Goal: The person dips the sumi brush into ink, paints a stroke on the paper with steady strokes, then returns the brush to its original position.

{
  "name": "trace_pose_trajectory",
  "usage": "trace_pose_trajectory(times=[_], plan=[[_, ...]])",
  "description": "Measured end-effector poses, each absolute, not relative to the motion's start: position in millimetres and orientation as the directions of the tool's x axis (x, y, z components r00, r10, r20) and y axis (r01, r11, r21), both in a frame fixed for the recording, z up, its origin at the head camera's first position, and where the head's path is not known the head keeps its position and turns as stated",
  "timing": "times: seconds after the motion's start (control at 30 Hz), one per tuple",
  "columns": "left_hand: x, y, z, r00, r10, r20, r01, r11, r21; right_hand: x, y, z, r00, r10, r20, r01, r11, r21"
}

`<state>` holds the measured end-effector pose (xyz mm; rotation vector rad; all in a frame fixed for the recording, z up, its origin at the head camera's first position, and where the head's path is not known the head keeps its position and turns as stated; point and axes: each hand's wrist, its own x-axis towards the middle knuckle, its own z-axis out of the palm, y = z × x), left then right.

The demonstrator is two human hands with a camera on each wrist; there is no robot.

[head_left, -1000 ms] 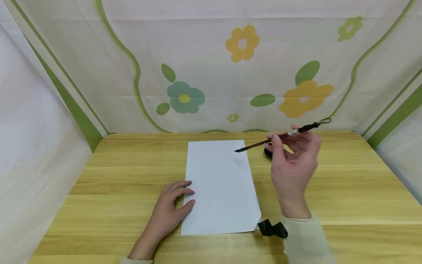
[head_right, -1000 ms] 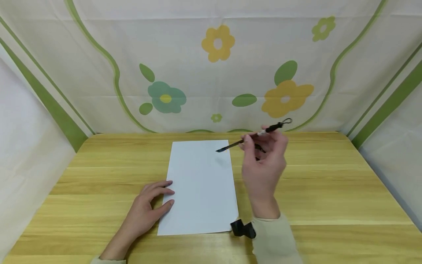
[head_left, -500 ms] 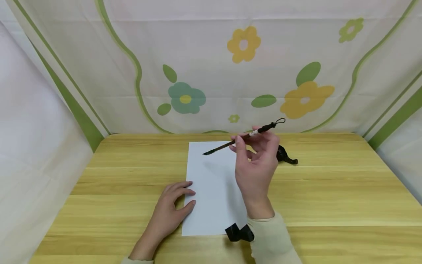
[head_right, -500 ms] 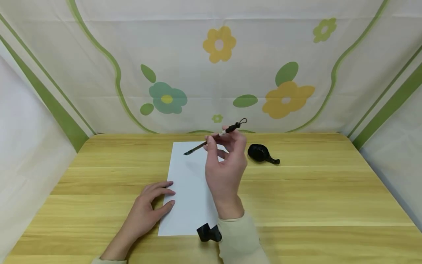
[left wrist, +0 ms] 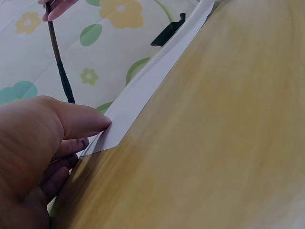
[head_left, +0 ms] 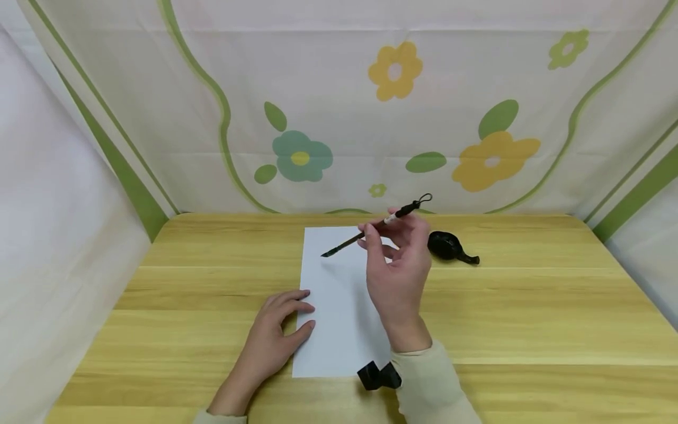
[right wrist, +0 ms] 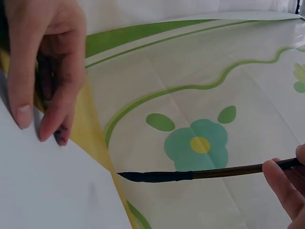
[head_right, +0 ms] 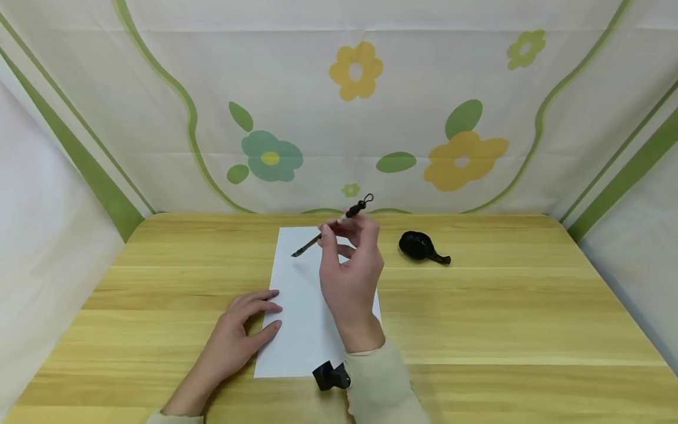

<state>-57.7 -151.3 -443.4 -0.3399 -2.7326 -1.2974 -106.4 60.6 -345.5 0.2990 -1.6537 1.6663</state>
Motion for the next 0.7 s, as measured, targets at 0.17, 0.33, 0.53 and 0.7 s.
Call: trace_pose_trajectory(times=[0.17,0.33,0.53,0.7], plan=[[-57.0,-151.9,-442.3,-0.969,0.155,0.194,0.249,0.617,0.746,-105.6,50.0,-353.9,-0.703,0.295,0.647,-0.63,0.164,-0.759],[-56.6,-152.4,-443.1,-0.965,0.155,0.211,0.262,0.612,0.746,-102.8,41.7,-359.1,-0.71,0.238,0.662,-0.636,0.185,-0.749],[-56.8,-152.5,-444.1,-0.965,0.157,0.212,0.264,0.61,0.748,-102.9,39.2,-361.9,-0.702,0.23,0.674,-0.645,0.195,-0.739],[-56.6,-152.3,-443.3,-0.967,0.157,0.202,0.256,0.609,0.751,-103.5,38.9,-363.3,-0.704,0.224,0.674,-0.65,0.18,-0.739]])
